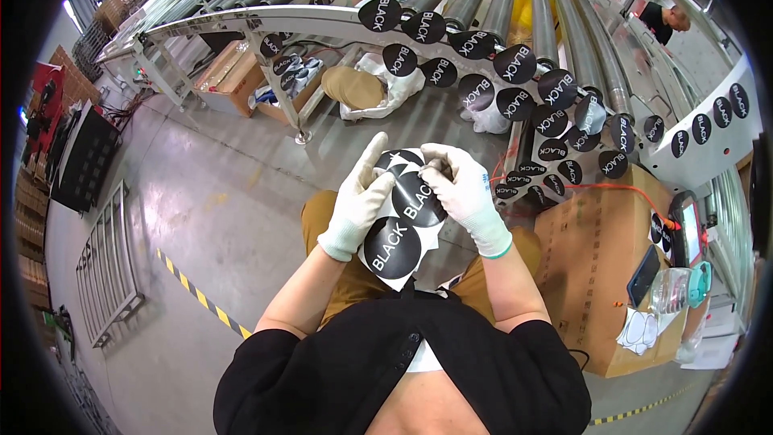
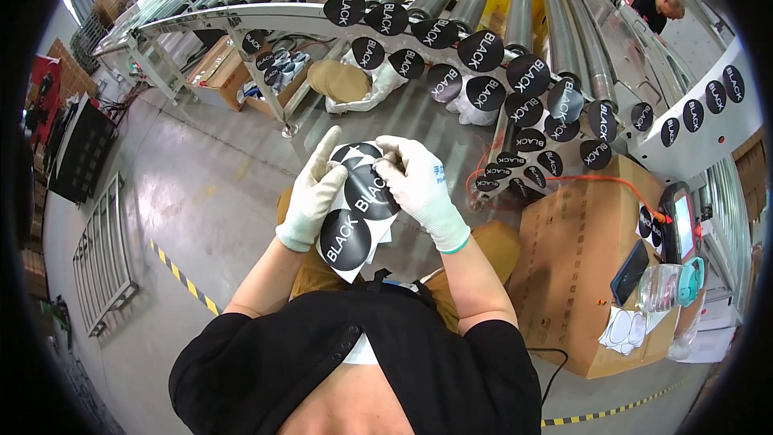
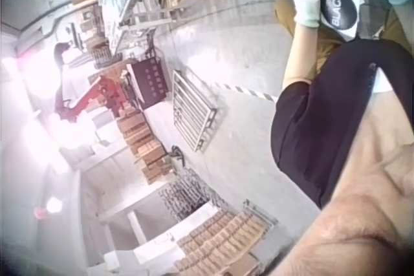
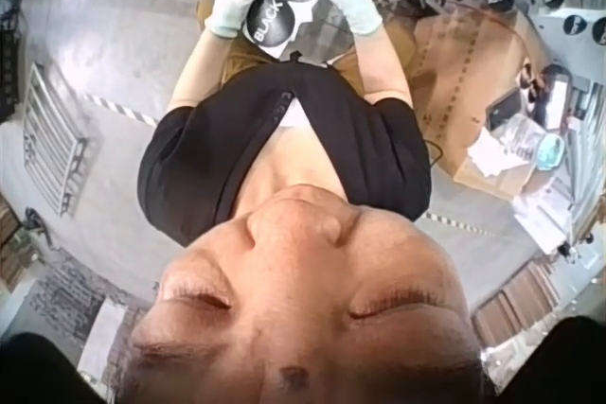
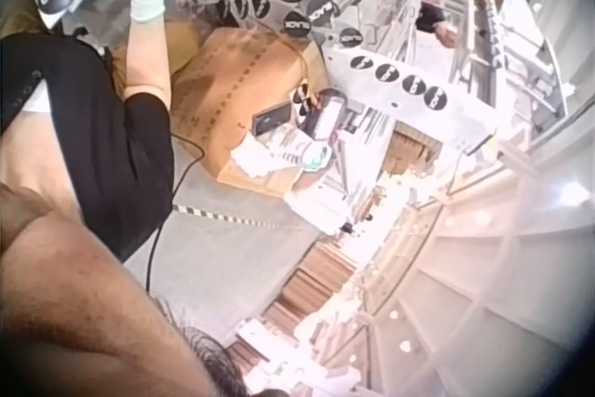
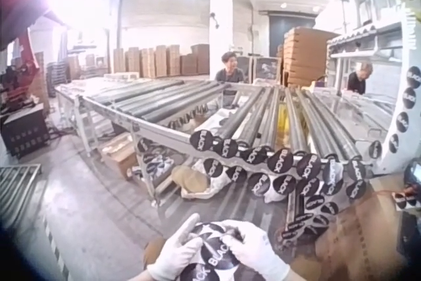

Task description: Applying circular 'BLACK' labels to small round plastic components at a warehouse workstation.

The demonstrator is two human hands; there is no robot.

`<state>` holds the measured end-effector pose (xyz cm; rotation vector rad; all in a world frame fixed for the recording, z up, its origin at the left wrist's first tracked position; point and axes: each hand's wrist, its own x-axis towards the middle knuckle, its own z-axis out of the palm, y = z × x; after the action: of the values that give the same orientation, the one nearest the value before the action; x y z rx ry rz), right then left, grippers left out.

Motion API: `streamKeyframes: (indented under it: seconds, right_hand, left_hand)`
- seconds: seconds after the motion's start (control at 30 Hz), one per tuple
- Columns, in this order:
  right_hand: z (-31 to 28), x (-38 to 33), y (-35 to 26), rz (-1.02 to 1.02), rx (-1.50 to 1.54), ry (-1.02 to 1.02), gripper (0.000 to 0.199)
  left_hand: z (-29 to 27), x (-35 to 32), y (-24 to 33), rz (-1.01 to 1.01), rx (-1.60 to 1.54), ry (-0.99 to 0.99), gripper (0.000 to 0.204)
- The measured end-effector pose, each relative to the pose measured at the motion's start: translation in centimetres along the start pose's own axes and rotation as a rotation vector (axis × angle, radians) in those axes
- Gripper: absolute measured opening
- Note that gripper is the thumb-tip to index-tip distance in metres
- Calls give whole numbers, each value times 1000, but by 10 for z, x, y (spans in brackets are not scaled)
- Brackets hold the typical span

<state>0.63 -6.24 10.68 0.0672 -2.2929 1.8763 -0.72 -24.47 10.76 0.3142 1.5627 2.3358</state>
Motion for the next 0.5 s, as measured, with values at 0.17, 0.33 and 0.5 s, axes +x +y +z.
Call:
streamKeyframes:
  seconds: [0.17,0.33,0.5]
  right_hand:
    - [3,1,-4,-187,-55,111,27]
    - [-14,30,-14,227,50,-522,24]
    - [-28,41,-8,438,381,-535,19]
  left_hand:
    - [3,-3,-6,1,-6,-178,73]
    - [11,-7,-5,55,232,-272,73]
    - [18,-23,-1,-82,52,-277,76]
